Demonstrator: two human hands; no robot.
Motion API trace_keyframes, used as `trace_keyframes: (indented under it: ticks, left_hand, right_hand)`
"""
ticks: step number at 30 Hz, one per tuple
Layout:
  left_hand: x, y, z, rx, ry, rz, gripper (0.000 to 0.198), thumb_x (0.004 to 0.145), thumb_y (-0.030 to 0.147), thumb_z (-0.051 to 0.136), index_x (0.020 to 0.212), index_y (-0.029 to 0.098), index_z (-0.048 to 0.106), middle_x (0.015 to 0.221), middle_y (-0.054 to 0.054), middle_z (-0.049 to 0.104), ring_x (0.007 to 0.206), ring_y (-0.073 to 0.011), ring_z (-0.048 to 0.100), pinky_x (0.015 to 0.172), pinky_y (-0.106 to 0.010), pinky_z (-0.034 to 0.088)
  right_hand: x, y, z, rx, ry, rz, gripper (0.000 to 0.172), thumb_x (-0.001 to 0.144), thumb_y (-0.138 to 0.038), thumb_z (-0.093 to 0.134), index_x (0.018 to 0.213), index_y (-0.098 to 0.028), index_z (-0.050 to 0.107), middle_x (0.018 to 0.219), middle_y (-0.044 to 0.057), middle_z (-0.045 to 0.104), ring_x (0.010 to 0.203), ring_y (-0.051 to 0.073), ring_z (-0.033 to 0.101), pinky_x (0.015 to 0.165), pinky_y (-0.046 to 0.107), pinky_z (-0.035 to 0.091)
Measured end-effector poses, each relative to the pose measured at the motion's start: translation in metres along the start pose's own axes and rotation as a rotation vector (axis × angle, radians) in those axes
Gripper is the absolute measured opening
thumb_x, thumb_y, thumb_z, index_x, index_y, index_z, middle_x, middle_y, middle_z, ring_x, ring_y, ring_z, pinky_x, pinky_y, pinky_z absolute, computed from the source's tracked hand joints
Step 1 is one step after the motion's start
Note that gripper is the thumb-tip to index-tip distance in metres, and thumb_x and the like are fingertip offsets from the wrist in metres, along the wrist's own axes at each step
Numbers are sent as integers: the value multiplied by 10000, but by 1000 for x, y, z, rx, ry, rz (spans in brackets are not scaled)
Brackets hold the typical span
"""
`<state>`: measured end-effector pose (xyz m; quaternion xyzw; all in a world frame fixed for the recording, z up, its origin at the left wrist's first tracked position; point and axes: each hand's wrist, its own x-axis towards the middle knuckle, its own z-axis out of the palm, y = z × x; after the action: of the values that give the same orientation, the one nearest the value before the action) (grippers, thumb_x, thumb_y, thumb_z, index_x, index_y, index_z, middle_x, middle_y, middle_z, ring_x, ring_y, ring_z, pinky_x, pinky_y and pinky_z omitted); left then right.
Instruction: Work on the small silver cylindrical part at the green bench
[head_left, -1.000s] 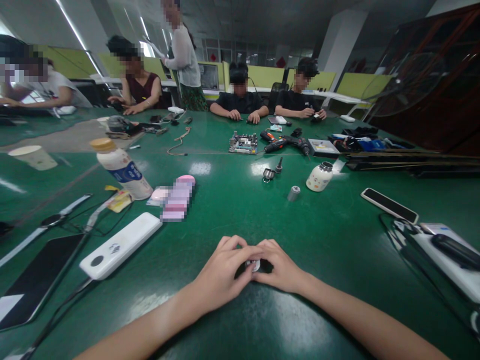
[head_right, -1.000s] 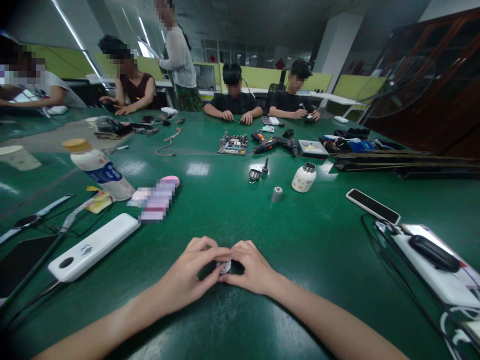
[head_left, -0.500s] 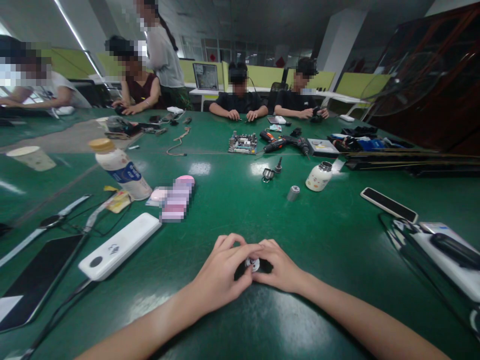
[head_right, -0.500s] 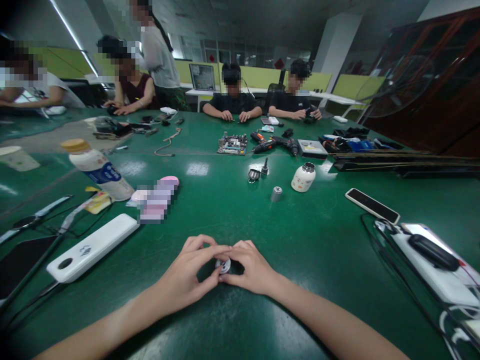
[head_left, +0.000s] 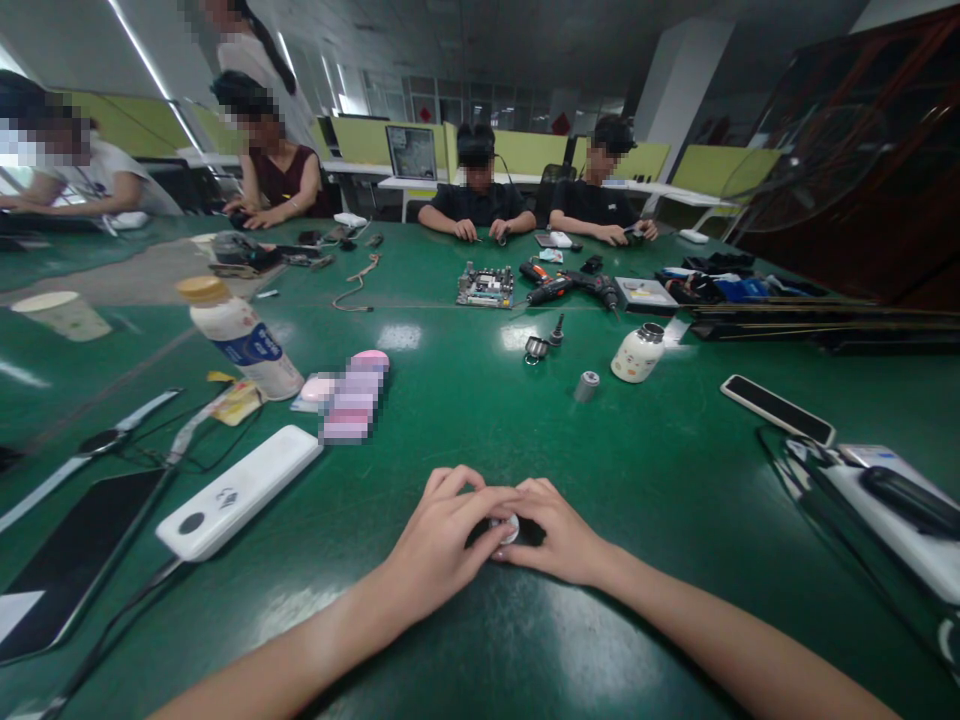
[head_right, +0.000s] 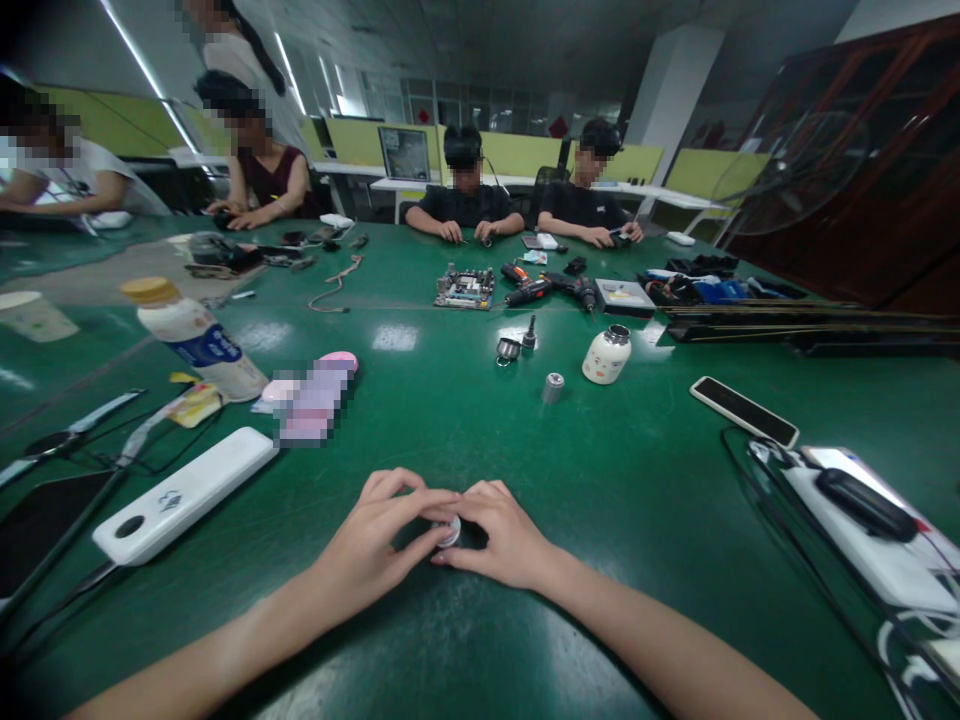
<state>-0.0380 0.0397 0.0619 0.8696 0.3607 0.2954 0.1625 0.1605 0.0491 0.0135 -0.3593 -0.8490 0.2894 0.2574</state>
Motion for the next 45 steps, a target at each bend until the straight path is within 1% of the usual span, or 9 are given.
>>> trace_keyframes:
  ticks: [6,12,15,18,22,27,34,41,45]
  left_hand:
    - [3,-3,-2,34,135,-28,232,864,192,644,1091,233,622,878,2,726,844,-179,571,797,-342,356]
    - [4,-22,4,156,-29,-166,390,842,100,641,1208,208,562,905,-7,754,989,-234,558,829,-394,354]
    - [2,-32,11,234,-107,-183,394,836,74,633,1210,181,571,908,-31,753,1010,-264,556,819,-416,359]
    - [1,-36,13,279,-126,-187,372,829,69,638,1182,180,596,922,-44,748,1001,-270,568,813,-419,361]
    - [4,-29,7,233,-28,-176,340,847,84,626,1165,200,598,902,-20,749,935,-237,590,817,-409,355]
    - [4,-10,0,41,80,-25,309,874,163,626,1174,224,585,909,2,741,906,-183,581,837,-346,375]
    - [0,0,2,-7,28,16,229,884,186,612,1108,229,632,918,-25,700,900,-186,571,816,-330,391]
    - [1,-1,0,-27,-22,-8,285,887,168,586,1164,235,603,926,-38,689,929,-198,571,821,-338,410]
    - [0,2,0,-78,-26,3,331,885,129,549,1192,246,580,986,-46,685,966,-205,563,842,-356,414]
  right_hand:
    - [0,1,0,19,-8,4,425,805,-485,671,1132,-220,609,992,49,680,942,210,567,837,353,377]
    - [0,0,-1,6,-25,19,436,800,-489,679,1154,-245,615,988,42,673,943,205,561,831,349,376]
    - [1,0,-1,15,-20,21,445,794,-485,687,1167,-254,613,1002,41,675,952,206,560,838,350,373]
    - [1,0,-1,13,-26,28,453,793,-489,687,1173,-253,611,1003,43,679,951,207,563,844,352,373]
    - [0,0,-1,0,-33,28,453,798,-500,676,1172,-255,606,1004,42,677,956,207,564,850,352,376]
    - [-1,2,1,-2,8,1,423,794,-500,677,1108,-223,620,968,47,673,941,209,563,839,350,381]
    - [0,2,1,-6,18,-6,369,811,-453,673,1106,-239,618,936,24,663,887,189,549,805,327,377]
    - [-1,1,1,-25,-8,10,381,807,-441,679,1125,-243,612,973,36,666,905,199,551,817,339,382]
    - [-1,2,3,-13,-10,18,317,816,-419,668,1073,-239,622,925,27,655,883,196,551,797,337,395]
